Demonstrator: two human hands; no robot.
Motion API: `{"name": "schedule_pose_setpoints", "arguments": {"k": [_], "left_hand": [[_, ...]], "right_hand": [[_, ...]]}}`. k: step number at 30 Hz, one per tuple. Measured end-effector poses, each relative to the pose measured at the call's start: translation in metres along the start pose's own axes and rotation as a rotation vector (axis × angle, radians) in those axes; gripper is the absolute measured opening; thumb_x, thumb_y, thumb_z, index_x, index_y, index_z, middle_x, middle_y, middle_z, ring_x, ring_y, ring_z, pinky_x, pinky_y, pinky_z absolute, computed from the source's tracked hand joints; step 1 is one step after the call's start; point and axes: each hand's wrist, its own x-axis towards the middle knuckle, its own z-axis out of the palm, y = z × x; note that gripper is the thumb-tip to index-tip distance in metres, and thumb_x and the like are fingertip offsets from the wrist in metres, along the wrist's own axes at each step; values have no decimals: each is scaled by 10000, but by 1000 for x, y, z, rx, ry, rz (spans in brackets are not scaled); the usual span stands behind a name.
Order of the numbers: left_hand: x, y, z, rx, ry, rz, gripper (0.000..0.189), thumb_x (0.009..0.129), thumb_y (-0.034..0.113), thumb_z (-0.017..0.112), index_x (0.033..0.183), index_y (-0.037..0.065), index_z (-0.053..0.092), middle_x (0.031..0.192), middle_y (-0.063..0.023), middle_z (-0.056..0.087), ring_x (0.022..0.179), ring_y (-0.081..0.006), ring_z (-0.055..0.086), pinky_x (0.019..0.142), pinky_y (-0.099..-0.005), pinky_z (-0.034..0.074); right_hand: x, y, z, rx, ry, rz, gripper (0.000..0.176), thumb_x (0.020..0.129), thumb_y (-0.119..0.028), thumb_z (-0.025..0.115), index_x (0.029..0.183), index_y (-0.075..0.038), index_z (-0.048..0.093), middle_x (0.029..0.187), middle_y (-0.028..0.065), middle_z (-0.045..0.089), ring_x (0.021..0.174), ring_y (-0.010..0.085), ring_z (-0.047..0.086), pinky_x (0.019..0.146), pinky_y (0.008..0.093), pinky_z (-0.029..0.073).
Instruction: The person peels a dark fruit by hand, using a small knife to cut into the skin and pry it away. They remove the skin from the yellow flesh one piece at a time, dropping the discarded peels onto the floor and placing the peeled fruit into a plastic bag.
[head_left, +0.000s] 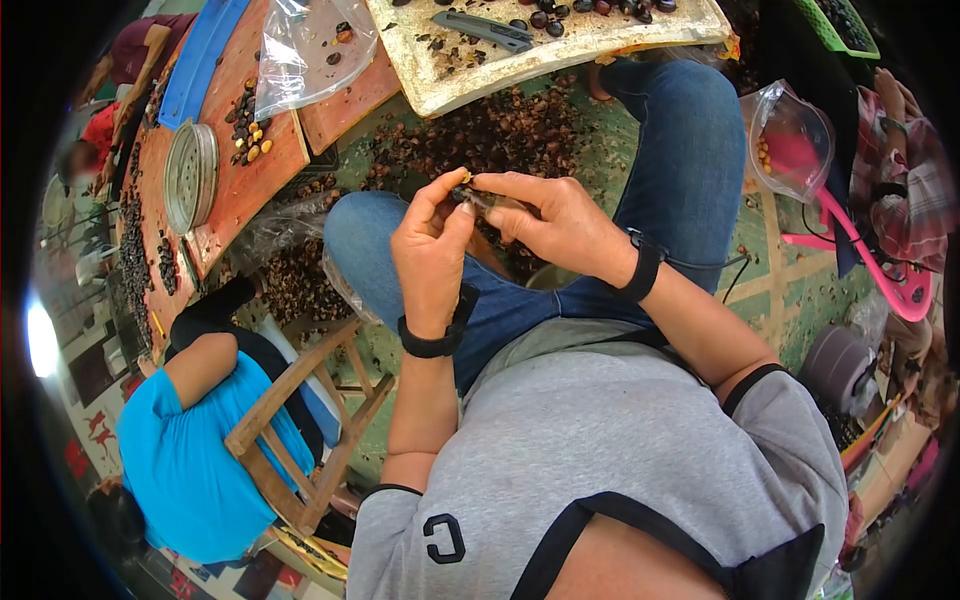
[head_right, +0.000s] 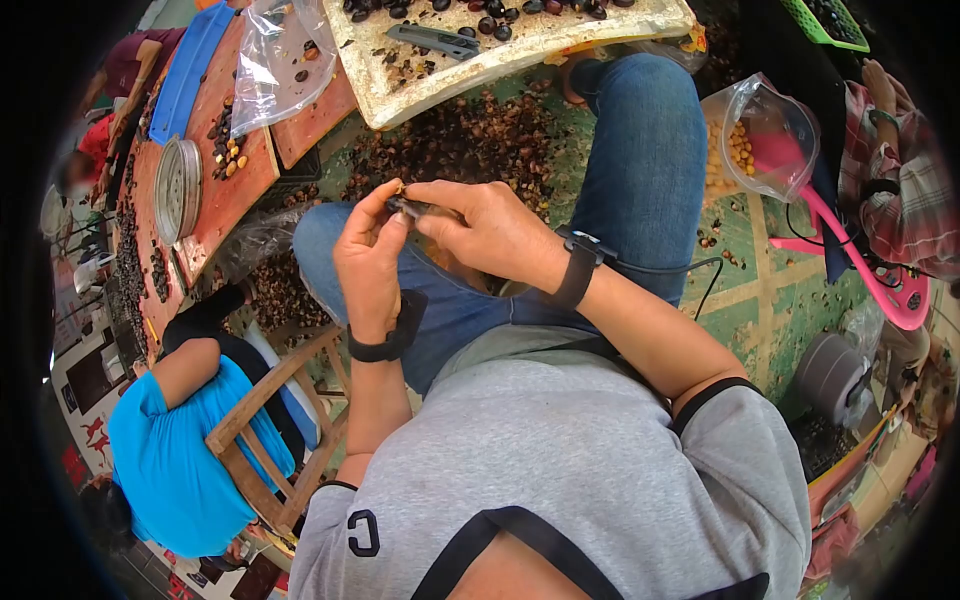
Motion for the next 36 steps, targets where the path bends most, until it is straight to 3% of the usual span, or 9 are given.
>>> {"name": "schedule_pose_setpoints", "arguments": {"k": [6,12,14,18,23,27,29,32,36], "left_hand": [[-3,-5,-1,70,0,47,315,913,-12,553,1224,13,594,906,-1,608,725,-46,536,639,-190,451],[-5,-11,-1,58,-43,101,322,929,19,511,1243,14,582,964,-24,612,793,-60,569,655,-203,465],[-10,-6,1,5,-92,13,381,942,25,470,1320,-21,493,1155,-97,599,977,-141,606,857,-284,524],[-9,-10,1,-135,-57,5,398,943,40,461,1338,-9,447,1128,-97,589,964,-147,606,851,-293,528],[-9,-22,0,-274,-66,1,343,940,46,513,1279,10,478,1063,-74,583,934,-136,596,834,-284,521],[-10,-20,2,-216,-15,-8,321,943,48,535,1260,7,502,1085,-75,586,929,-137,595,833,-280,518],[-10,-20,-1,-385,-34,-48,292,952,65,548,1238,7,531,1015,-59,589,861,-116,598,773,-248,515],[-10,-11,1,-388,-56,-60,293,955,67,544,1241,7,526,1039,-65,606,864,-111,601,743,-240,514],[-9,-15,-4,-318,-38,-14,286,960,70,538,1239,6,526,1059,-73,616,859,-110,609,727,-238,513]], "right_hand": [[-1,5,2,-15,39,-30,372,866,-157,645,1215,-32,611,1009,177,696,907,239,692,769,312,532],[-2,0,1,42,-1,0,350,874,-147,636,1201,-24,619,938,136,709,818,169,679,717,289,527],[-2,3,3,131,6,15,335,882,-136,620,1192,-7,619,892,103,700,760,109,647,680,266,517],[-1,19,12,299,7,23,334,907,-128,591,1208,16,600,828,59,673,711,75,610,640,247,505],[-7,-4,8,519,21,213,358,947,-128,558,1262,42,544,725,1,599,648,63,552,585,228,476],[-9,2,11,543,-2,175,361,948,-131,563,1270,31,542,725,0,593,646,62,549,585,225,472],[-8,4,10,452,58,184,372,945,-126,563,1284,26,533,753,12,614,659,63,559,594,222,475],[-5,6,5,379,138,188,388,938,-133,572,1291,23,532,782,18,636,683,75,581,606,228,484],[-9,4,2,322,32,55,404,924,-146,589,1288,23,538,796,37,656,701,88,599,616,241,494]]}}
